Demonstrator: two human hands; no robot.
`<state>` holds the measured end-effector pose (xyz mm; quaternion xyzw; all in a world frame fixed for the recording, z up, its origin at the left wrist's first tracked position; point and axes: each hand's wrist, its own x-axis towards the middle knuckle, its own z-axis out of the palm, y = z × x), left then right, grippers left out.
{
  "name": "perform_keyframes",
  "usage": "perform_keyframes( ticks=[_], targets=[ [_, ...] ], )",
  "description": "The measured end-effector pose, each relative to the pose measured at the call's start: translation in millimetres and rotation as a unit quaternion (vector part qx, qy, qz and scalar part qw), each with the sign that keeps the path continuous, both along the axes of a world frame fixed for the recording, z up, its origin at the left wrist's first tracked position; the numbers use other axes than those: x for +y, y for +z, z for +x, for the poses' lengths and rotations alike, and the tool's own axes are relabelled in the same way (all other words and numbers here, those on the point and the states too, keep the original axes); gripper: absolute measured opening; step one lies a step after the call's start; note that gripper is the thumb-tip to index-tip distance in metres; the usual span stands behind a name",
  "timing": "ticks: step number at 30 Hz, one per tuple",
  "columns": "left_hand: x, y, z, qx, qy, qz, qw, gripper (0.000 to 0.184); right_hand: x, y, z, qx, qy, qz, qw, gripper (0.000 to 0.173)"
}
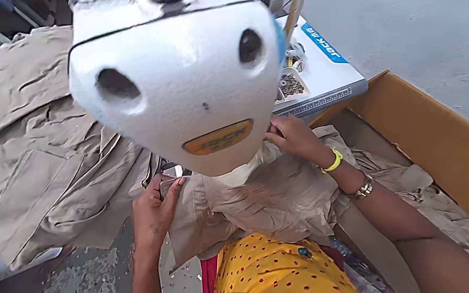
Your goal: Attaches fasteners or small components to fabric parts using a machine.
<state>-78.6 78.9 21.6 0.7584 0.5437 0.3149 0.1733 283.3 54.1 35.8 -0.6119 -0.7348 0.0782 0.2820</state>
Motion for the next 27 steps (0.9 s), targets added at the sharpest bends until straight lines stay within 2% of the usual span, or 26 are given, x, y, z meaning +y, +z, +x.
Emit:
perform_keyframes(
  ticks=[2,4,8,11,13,16,19,23,27],
  targets=[
    [-3.3,-2.9,12.4,0.102,-0.029,0.082,0.991,0.042,16.1,-6.1,18.4,-0.091,-0.051,0.055,0.993,0.02],
    [-7.7,-4.5,29.1,0.114,-0.089,0.065,0.987,0.046,41.9,-18.5,33.3,-0.144,-0.071,0.074,0.984,0.028],
    [-16.9,-6.1,65.0,-0.022,-0.109,-0.034,0.993,0.061,77.3,-28.9,27.8,-0.169,-0.049,0.049,0.983,0.037],
    [-21.2,-3.6,76.9,-0.091,-0.068,-0.12,0.986,0.06,79.0,-32.6,24.8,-0.179,-0.057,0.048,0.981,0.023],
    [-22.8,-1.7,79.4,-0.112,-0.055,-0.151,0.981,0.055,70.6,-35.1,28.1,-0.148,-0.073,0.095,0.982,0.015],
    [-23.9,-3.2,78.8,-0.123,-0.044,-0.165,0.978,0.048,50.5,-34.7,33.8,-0.044,-0.093,0.151,0.983,0.021],
    [-20.7,-6.4,76.9,-0.129,-0.045,-0.168,0.976,0.05,31.1,-22.5,30.4,0.059,-0.09,0.142,0.984,0.023],
    [-15.6,-8.0,78.3,-0.125,-0.036,-0.176,0.976,0.052,21.0,-12.8,15.8,0.089,-0.057,0.143,0.984,0.02],
    [-15.4,-3.9,81.9,-0.062,-0.022,-0.132,0.989,0.053,19.4,3.5,-13.8,0.094,-0.015,0.165,0.982,0.011]
  ],
)
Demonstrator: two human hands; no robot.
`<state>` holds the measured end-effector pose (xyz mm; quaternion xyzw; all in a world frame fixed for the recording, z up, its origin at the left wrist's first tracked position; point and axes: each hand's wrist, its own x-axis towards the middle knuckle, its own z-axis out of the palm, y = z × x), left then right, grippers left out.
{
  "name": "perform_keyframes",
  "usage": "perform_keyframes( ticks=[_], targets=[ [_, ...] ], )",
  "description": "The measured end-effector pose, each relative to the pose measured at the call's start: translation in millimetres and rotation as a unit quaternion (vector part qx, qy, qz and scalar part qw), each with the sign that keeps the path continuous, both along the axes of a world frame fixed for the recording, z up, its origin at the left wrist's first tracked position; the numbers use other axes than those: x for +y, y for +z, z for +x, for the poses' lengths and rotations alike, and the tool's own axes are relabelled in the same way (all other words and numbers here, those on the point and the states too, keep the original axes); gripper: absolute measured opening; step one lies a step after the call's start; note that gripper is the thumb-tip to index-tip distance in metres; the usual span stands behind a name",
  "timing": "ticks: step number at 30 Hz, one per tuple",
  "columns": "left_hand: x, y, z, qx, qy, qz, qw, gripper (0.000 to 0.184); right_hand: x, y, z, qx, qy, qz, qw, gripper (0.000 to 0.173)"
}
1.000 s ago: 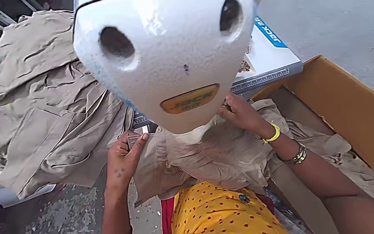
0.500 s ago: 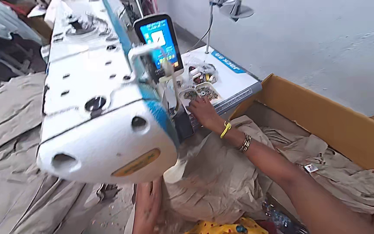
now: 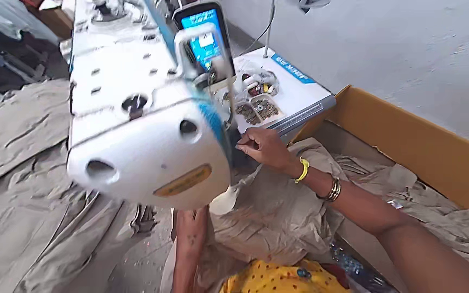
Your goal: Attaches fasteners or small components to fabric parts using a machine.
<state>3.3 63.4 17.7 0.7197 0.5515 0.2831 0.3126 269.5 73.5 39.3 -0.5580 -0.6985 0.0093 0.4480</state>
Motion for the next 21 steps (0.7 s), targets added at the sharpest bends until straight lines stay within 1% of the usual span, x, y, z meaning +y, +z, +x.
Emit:
perform_keyframes(
  ticks=[1,2,3,4,5,6,7,9,10,11,12,13,14,16,17,19,21],
  targets=[
    [-4.7,2.0,-1.8,0.015,-0.002,0.045,0.999,0.045,-3.5,3.4,-9.5,-0.032,0.009,0.028,0.999,0.011],
    [-11.5,5.1,-5.6,0.015,-0.027,0.096,0.995,0.04,-8.7,5.7,-19.0,-0.08,0.029,0.076,0.994,0.013],
    [-20.2,11.8,-11.4,-0.006,-0.077,0.124,0.989,0.043,-15.9,5.9,-29.1,-0.129,0.064,0.124,0.982,0.016],
    [-27.6,18.3,-16.0,-0.023,-0.132,0.123,0.983,0.045,-23.1,5.9,-39.4,-0.174,0.102,0.162,0.966,0.018],
    [-33.4,21.6,-17.7,-0.028,-0.167,0.116,0.979,0.047,-28.1,5.9,-48.7,-0.211,0.135,0.181,0.951,0.019],
    [-38.5,21.2,-17.3,-0.021,-0.179,0.115,0.977,0.048,-29.3,6.7,-55.8,-0.241,0.152,0.186,0.94,0.019],
    [-42.2,19.7,-16.7,-0.017,-0.179,0.121,0.976,0.049,-28.5,9.3,-60.0,-0.253,0.147,0.177,0.94,0.017],
    [-44.2,20.2,-17.8,-0.05,-0.174,0.126,0.975,0.045,-26.0,14.6,-63.2,-0.214,0.156,0.136,0.954,0.014],
    [-45.0,22.6,-20.7,-0.09,-0.169,0.117,0.974,0.041,-30.1,16.2,-63.3,-0.158,0.185,0.076,0.967,0.017],
    [-45.8,25.8,-25.6,-0.128,-0.151,0.106,0.974,0.038,-37.4,17.8,-61.8,-0.076,0.235,-0.014,0.969,0.022],
    [-44.1,28.7,-34.0,-0.15,-0.117,0.098,0.977,0.034,-44.4,19.9,-57.4,-0.007,0.281,-0.102,0.954,0.027],
    [-39.4,30.4,-47.3,-0.149,-0.076,0.092,0.982,0.031,-50.1,19.6,-53.0,0.033,0.29,-0.16,0.943,0.029],
    [-31.5,29.4,-62.2,-0.136,-0.032,0.088,0.986,0.028,-52.7,17.3,-46.9,0.06,0.267,-0.187,0.943,0.028],
    [-14.1,18.8,-88.1,-0.094,0.041,0.077,0.992,0.027,-47.0,7.8,-26.4,0.088,0.181,-0.199,0.959,0.02],
    [-7.8,12.7,-96.6,-0.076,0.06,0.073,0.993,0.027,-42.8,3.5,-14.4,0.102,0.147,-0.208,0.962,0.017],
    [-3.0,4.9,-100.8,-0.055,0.074,0.069,0.993,0.028,-36.9,-3.9,5.0,0.129,0.114,-0.204,0.964,0.015],
    [-2.0,5.2,-95.2,-0.04,0.076,0.075,0.993,0.03,-35.7,-7.3,16.0,0.143,0.102,-0.197,0.965,0.016]
  ],
)
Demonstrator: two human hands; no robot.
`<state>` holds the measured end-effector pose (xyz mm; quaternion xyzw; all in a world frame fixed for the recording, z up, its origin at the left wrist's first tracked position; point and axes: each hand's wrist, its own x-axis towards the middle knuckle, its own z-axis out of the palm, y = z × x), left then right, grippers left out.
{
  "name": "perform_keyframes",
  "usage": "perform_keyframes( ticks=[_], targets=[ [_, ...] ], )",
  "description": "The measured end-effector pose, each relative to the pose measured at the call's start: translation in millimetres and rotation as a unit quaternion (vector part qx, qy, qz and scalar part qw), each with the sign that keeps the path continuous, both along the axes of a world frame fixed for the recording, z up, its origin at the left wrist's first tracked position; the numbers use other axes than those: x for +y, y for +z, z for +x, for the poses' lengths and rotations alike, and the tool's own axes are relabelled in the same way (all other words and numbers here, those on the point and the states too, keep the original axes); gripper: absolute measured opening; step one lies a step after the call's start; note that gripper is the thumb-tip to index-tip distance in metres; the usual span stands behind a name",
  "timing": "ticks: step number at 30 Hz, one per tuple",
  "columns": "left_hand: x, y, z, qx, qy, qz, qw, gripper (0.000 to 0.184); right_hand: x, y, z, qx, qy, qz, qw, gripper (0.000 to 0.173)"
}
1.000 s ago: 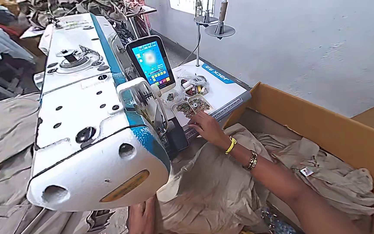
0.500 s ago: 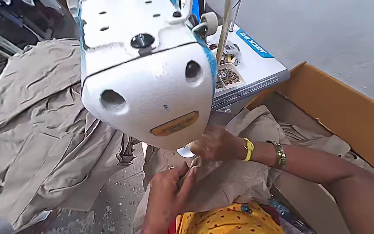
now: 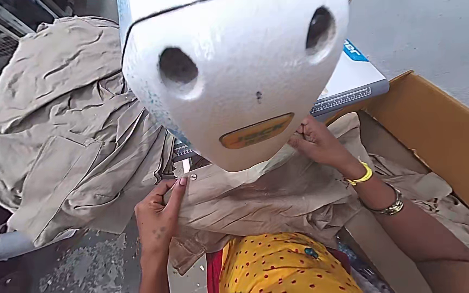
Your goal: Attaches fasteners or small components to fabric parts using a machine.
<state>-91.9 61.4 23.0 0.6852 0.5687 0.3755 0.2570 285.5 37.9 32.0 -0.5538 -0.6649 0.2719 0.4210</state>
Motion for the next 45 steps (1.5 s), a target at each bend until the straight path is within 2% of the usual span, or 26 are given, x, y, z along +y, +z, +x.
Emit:
perform_keyframes(
  ticks=[6,10,13,17,20,23,25,26,28,30,33,36,39,42,44,45],
  targets=[
    [4.8,1.2,16.2,0.027,-0.002,0.024,0.999,0.033,0.6,-3.3,5.6,-0.071,-0.051,0.028,0.996,0.018],
    [2.7,-10.3,19.8,0.077,0.007,0.025,0.997,0.039,5.6,-10.2,10.9,-0.146,-0.037,0.003,0.989,0.018],
    [1.4,-16.1,21.6,0.091,0.007,0.021,0.996,0.041,9.1,-12.8,27.2,-0.243,-0.089,0.038,0.965,0.017],
    [-0.5,-15.1,22.9,0.083,0.003,0.011,0.997,0.041,22.2,-17.4,46.1,-0.302,-0.196,0.089,0.929,0.016],
    [-1.2,-14.4,22.0,0.097,0.001,0.01,0.995,0.044,39.7,-24.9,44.7,-0.339,-0.2,0.112,0.912,0.019],
    [-2.1,-16.0,25.9,0.16,0.011,0.048,0.986,0.048,56.7,-27.4,37.7,-0.38,-0.195,0.099,0.899,0.019],
    [-2.7,-15.3,32.9,0.176,-0.006,0.076,0.981,0.043,64.4,-28.9,34.1,-0.393,-0.195,0.091,0.894,0.016],
    [-2.8,-13.5,37.3,0.166,-0.034,0.079,0.982,0.04,66.7,-29.7,32.4,-0.394,-0.194,0.099,0.893,0.014],
    [-2.9,-12.1,52.3,0.104,-0.098,0.064,0.988,0.046,69.0,-31.9,30.2,-0.371,-0.187,0.122,0.902,0.012],
    [-3.3,-12.0,72.3,0.001,-0.133,-0.003,0.991,0.055,67.5,-31.7,29.7,-0.322,-0.186,0.153,0.915,0.012],
    [-1.2,-8.0,95.7,-0.088,-0.09,-0.092,0.988,0.049,55.8,-22.5,29.2,-0.224,-0.194,0.174,0.939,0.013],
    [3.1,-5.5,103.2,-0.098,-0.052,-0.119,0.987,0.038,33.7,-0.2,15.9,-0.152,-0.169,0.153,0.962,0.01],
    [1.5,-3.7,100.3,-0.031,-0.06,-0.095,0.993,0.035,26.0,17.0,-8.1,-0.153,-0.138,0.174,0.963,0.006],
    [-20.1,8.6,83.7,-0.002,-0.168,0.021,0.986,0.041,14.4,19.6,-42.0,-0.236,-0.052,0.331,0.912,0.014],
    [-31.8,13.3,77.2,-0.04,-0.233,0.021,0.971,0.04,6.7,17.0,-66.3,-0.304,0.031,0.407,0.861,0.02],
    [-34.3,12.2,75.9,-0.043,-0.227,0.018,0.973,0.038,7.1,17.2,-74.1,-0.331,0.06,0.417,0.844,0.02]
  ],
)
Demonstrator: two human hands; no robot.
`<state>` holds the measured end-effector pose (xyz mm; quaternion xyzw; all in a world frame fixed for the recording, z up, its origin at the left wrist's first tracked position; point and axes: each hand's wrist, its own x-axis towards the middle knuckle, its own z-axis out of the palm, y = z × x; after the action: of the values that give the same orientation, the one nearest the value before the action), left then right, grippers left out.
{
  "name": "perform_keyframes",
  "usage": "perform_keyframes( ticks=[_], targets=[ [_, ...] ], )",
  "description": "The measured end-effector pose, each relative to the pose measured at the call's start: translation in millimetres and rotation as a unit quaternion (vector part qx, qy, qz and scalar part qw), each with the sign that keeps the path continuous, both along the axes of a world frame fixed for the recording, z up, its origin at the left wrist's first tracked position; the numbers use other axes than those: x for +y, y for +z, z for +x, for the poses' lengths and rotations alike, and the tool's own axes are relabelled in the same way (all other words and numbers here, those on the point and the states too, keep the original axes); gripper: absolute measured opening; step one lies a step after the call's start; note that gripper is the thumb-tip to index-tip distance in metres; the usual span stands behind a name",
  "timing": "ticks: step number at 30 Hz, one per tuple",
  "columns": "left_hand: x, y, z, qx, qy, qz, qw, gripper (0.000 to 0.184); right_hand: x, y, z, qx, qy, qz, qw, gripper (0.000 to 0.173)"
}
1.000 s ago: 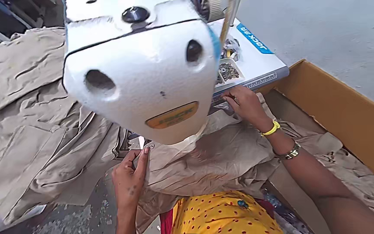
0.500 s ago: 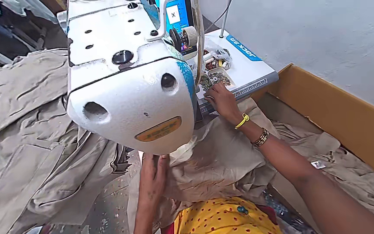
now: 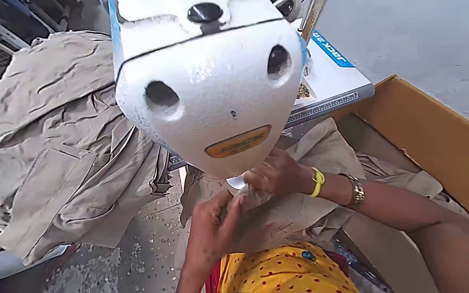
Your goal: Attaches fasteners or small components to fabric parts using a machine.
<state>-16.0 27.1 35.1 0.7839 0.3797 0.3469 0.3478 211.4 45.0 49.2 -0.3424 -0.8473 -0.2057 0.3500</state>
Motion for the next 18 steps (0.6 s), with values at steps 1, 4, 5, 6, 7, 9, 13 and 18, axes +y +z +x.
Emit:
perform_keyframes(
  ticks=[1,4,5,6,7,9,13,18],
  targets=[
    [-0.7,-1.5,-1.9,0.006,0.013,0.003,1.0,0.036,1.9,1.3,-4.2,-0.007,-0.002,-0.009,1.0,0.018],
    [-1.7,0.4,-9.1,-0.033,0.011,0.024,0.999,0.032,0.4,3.1,-6.0,0.079,0.02,-0.133,0.988,0.016],
    [-3.9,2.7,-14.3,-0.052,0.009,0.024,0.998,0.031,-7.9,2.5,-6.0,0.134,0.062,-0.233,0.961,0.021],
    [-2.8,5.2,-21.2,-0.064,0.016,0.024,0.998,0.031,-14.9,3.3,-4.7,0.169,0.099,-0.316,0.928,0.026],
    [0.9,7.4,-33.3,-0.064,0.034,0.02,0.997,0.029,-20.9,2.3,-4.1,0.184,0.104,-0.357,0.91,0.027],
    [15.2,5.8,-62.4,-0.035,0.109,0.02,0.993,0.028,-20.8,0.6,0.1,0.229,0.035,-0.387,0.893,0.025],
    [34.9,-16.6,-98.6,0.074,0.219,-0.001,0.973,0.036,6.3,3.2,3.8,0.291,-0.075,-0.477,0.826,0.026],
    [28.9,-27.5,-99.6,0.077,0.236,-0.01,0.969,0.035,10.0,11.7,6.3,0.301,-0.05,-0.522,0.796,0.02]
  ],
)
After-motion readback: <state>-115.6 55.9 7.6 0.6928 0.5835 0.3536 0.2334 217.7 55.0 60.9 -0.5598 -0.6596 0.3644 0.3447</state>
